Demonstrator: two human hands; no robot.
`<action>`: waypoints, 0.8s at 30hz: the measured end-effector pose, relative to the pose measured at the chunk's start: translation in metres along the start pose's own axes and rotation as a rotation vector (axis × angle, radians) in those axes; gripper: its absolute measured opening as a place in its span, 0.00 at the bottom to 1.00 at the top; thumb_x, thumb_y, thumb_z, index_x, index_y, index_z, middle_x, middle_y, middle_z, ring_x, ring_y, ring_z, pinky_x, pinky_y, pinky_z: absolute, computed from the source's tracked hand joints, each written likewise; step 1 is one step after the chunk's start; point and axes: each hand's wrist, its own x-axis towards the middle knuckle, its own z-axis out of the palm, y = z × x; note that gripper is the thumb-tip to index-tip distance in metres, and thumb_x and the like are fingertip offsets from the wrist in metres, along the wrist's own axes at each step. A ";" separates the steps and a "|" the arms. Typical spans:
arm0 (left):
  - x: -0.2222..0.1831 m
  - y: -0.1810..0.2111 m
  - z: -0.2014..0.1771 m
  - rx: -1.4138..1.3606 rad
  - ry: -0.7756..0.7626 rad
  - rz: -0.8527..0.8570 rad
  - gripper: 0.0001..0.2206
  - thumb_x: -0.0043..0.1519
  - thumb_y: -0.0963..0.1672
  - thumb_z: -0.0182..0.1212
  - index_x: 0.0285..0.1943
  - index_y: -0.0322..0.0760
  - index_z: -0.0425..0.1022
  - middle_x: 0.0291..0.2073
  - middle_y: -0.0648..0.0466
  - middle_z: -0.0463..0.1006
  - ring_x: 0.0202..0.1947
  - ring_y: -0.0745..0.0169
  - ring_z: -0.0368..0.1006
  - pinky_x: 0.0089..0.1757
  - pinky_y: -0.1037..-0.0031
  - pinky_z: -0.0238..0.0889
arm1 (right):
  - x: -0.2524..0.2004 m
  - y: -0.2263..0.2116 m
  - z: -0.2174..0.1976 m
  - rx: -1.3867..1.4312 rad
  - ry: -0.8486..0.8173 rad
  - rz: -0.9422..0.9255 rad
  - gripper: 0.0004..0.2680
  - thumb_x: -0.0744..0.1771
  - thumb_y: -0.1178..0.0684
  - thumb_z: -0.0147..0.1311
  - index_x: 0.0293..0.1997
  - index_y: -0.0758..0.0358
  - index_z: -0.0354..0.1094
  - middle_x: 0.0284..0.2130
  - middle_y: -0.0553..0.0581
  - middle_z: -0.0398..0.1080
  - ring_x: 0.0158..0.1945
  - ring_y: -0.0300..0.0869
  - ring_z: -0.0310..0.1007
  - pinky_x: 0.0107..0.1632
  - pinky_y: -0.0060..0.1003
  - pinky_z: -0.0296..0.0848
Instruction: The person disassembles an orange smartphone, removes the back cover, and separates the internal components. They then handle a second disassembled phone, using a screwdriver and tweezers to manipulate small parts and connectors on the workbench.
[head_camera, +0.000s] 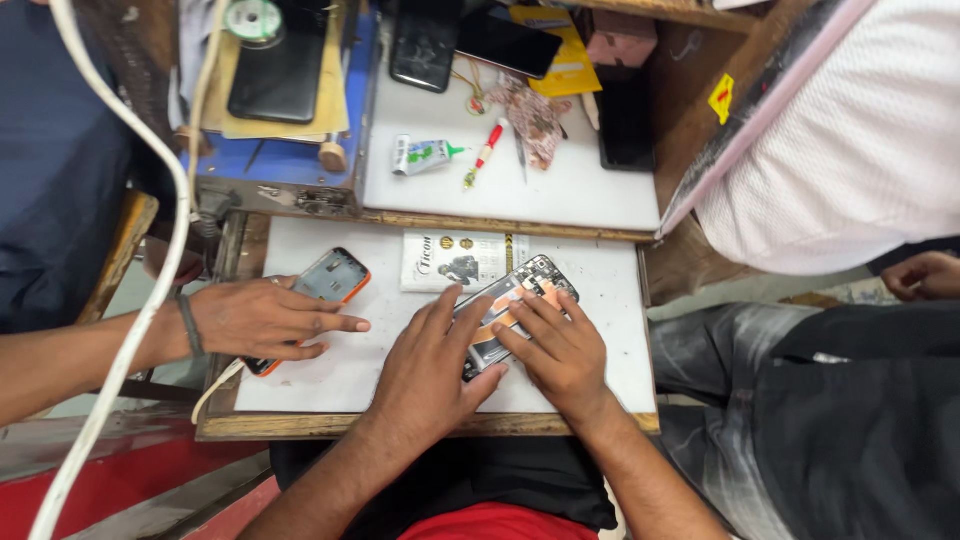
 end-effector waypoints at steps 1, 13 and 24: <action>0.000 -0.004 0.007 -0.009 0.001 0.001 0.35 0.51 0.47 0.75 0.67 0.33 0.64 0.63 0.33 0.65 0.61 0.34 0.64 0.56 0.53 0.62 | -0.003 0.000 0.001 -0.005 -0.013 -0.003 0.11 0.64 0.59 0.60 0.49 0.50 0.78 0.50 0.54 0.77 0.59 0.48 0.76 0.64 0.52 0.69; -0.019 -0.043 0.041 0.041 -0.069 0.058 0.32 0.50 0.46 0.76 0.62 0.30 0.67 0.58 0.34 0.70 0.59 0.36 0.67 0.56 0.55 0.64 | -0.026 -0.001 -0.001 0.108 -0.320 0.136 0.15 0.63 0.57 0.61 0.55 0.53 0.73 0.57 0.54 0.72 0.65 0.53 0.69 0.66 0.56 0.65; -0.016 -0.045 0.036 -0.055 -0.029 0.052 0.34 0.51 0.46 0.75 0.65 0.31 0.64 0.58 0.34 0.71 0.60 0.34 0.69 0.56 0.53 0.64 | -0.053 0.026 -0.029 0.271 -0.204 0.531 0.18 0.64 0.61 0.61 0.62 0.62 0.68 0.62 0.63 0.70 0.74 0.60 0.59 0.70 0.52 0.64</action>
